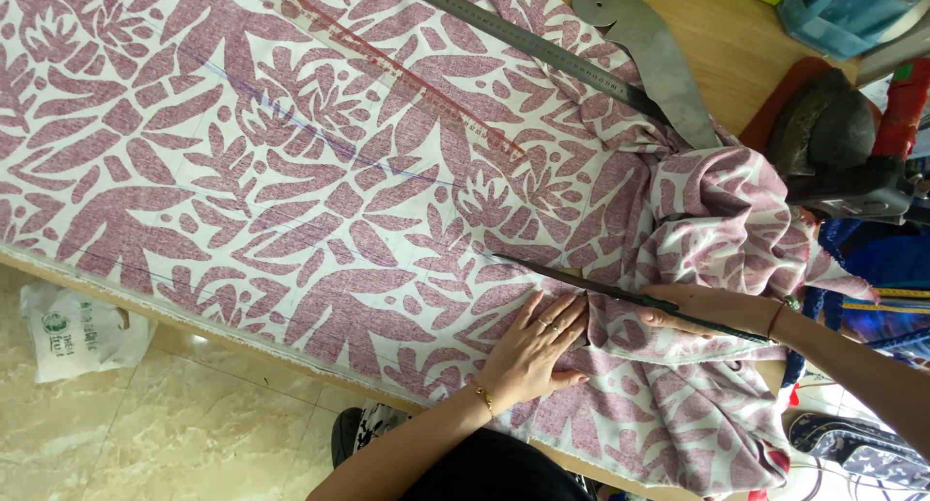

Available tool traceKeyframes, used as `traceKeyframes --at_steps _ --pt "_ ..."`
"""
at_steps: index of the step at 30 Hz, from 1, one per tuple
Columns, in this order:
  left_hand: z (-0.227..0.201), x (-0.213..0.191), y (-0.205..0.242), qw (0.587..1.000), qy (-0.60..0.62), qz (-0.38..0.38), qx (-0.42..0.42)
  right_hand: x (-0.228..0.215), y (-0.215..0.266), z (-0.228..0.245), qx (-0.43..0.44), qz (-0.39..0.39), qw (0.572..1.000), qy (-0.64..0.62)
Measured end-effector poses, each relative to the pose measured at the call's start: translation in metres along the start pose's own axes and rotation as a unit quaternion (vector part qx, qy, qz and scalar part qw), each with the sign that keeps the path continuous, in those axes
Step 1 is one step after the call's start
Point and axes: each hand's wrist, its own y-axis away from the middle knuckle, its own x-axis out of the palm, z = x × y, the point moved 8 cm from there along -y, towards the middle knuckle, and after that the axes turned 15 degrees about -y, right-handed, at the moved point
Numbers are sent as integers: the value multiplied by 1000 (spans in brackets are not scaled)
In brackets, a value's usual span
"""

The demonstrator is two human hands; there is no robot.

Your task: Measuring, marking, and cutting fabric for a garment pattern on a tailoring workbench.

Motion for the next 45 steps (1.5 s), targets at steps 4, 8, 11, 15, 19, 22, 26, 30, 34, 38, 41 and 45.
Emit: traceKeyframes --at_steps 4,8,11,15,19,22,26,30,34,38,41,45 --pt "1 -2 -1 1000 13 -5 1 6 1 -21 107 -16 994 -22" --pt "5 -9 1 1000 12 -25 -4 12 3 9 -19 -35 998 -42" --pt "4 -6 2 999 27 -32 -3 24 -7 -5 16 -39 998 -40" --pt "5 -7 3 998 31 -58 -13 29 -5 12 3 -74 996 -51" --pt "-1 4 3 997 47 -66 -10 37 -14 -17 3 -113 990 -80" --pt "0 4 3 996 65 -61 -5 39 -12 -6 -111 -142 983 19" --pt "-1 3 3 996 60 -63 -2 42 -1 13 -64 -139 988 -2" --pt "-2 7 2 997 56 -56 -3 45 1 23 -31 -137 990 -17" --pt "-3 8 2 997 50 -58 -2 50 0 52 -117 -150 982 -12" --pt "-7 15 1 997 53 -46 10 63 -9 43 -22 -130 986 -105" --pt "-10 22 1 997 72 -29 24 68 -13 45 -114 -167 975 -97" --pt "-7 16 4 996 63 -20 59 83 -5 44 141 -102 963 -207"
